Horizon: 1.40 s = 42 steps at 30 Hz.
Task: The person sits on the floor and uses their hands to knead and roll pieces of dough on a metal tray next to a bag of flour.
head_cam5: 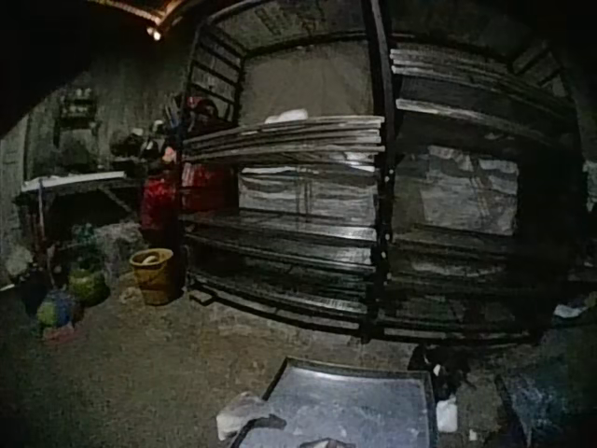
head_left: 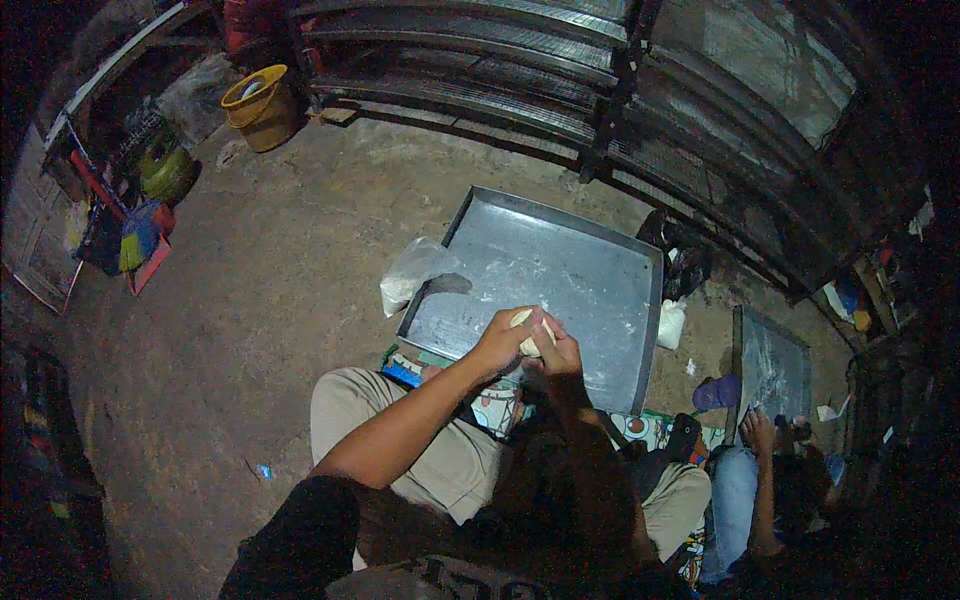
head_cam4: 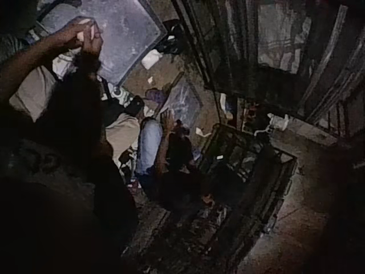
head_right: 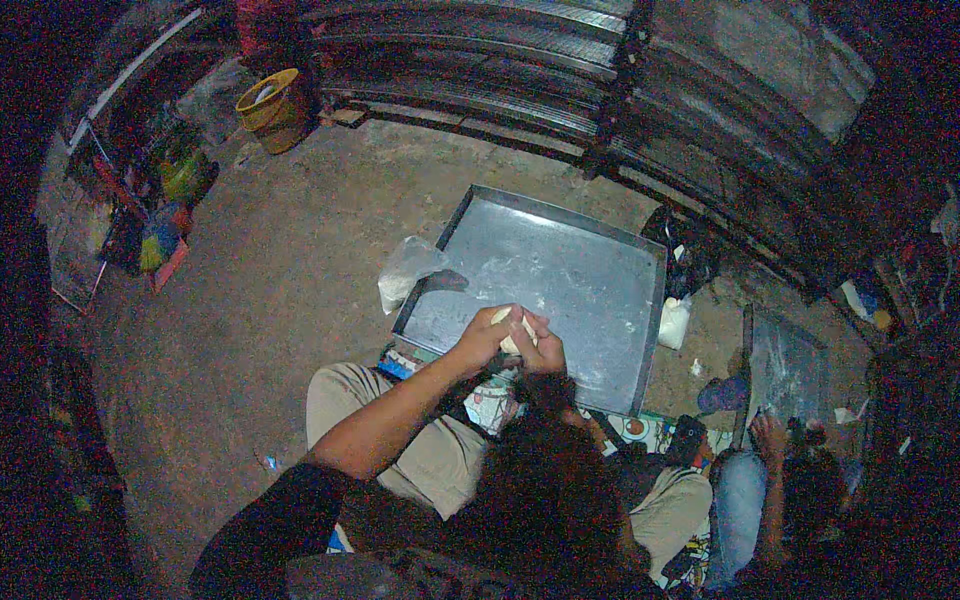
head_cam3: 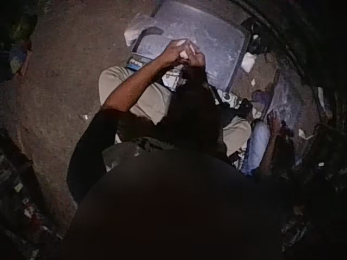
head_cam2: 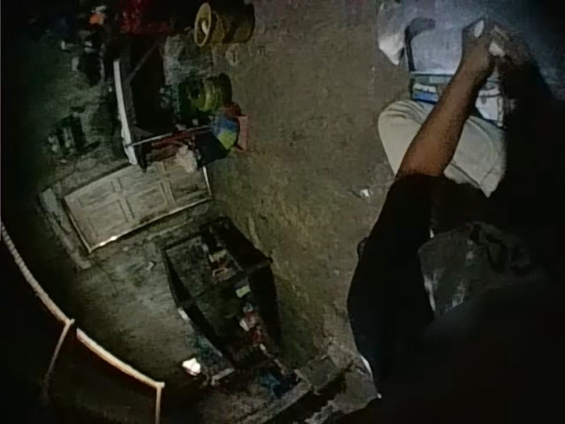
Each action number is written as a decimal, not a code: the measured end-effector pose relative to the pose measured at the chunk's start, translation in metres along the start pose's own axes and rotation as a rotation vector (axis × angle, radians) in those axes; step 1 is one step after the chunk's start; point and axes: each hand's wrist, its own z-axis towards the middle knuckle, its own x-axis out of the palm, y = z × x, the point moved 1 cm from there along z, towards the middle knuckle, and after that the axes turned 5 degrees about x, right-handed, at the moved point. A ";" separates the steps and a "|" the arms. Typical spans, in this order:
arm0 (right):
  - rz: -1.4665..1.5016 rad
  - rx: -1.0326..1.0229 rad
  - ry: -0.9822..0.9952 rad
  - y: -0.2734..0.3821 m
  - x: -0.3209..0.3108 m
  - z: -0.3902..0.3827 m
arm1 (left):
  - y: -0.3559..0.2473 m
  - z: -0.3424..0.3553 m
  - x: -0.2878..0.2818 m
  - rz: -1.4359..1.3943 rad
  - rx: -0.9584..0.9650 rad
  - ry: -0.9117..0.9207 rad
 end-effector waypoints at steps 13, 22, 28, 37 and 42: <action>-0.547 -0.085 -0.229 -0.028 -0.034 0.009 | -0.012 0.002 0.015 -0.275 -0.059 0.019; -0.164 0.126 0.130 -0.006 -0.007 -0.001 | -0.020 0.000 0.000 -0.305 -0.163 -0.326; -0.635 -0.229 0.080 -0.003 0.021 -0.007 | 0.012 0.011 -0.026 -0.672 -0.192 -0.283; -0.707 -0.291 -0.311 0.012 0.012 -0.001 | 0.007 0.014 -0.009 -0.691 0.016 -0.293; -0.814 -0.447 -0.152 0.025 0.030 -0.011 | -0.012 0.004 0.000 -0.585 -0.029 -0.440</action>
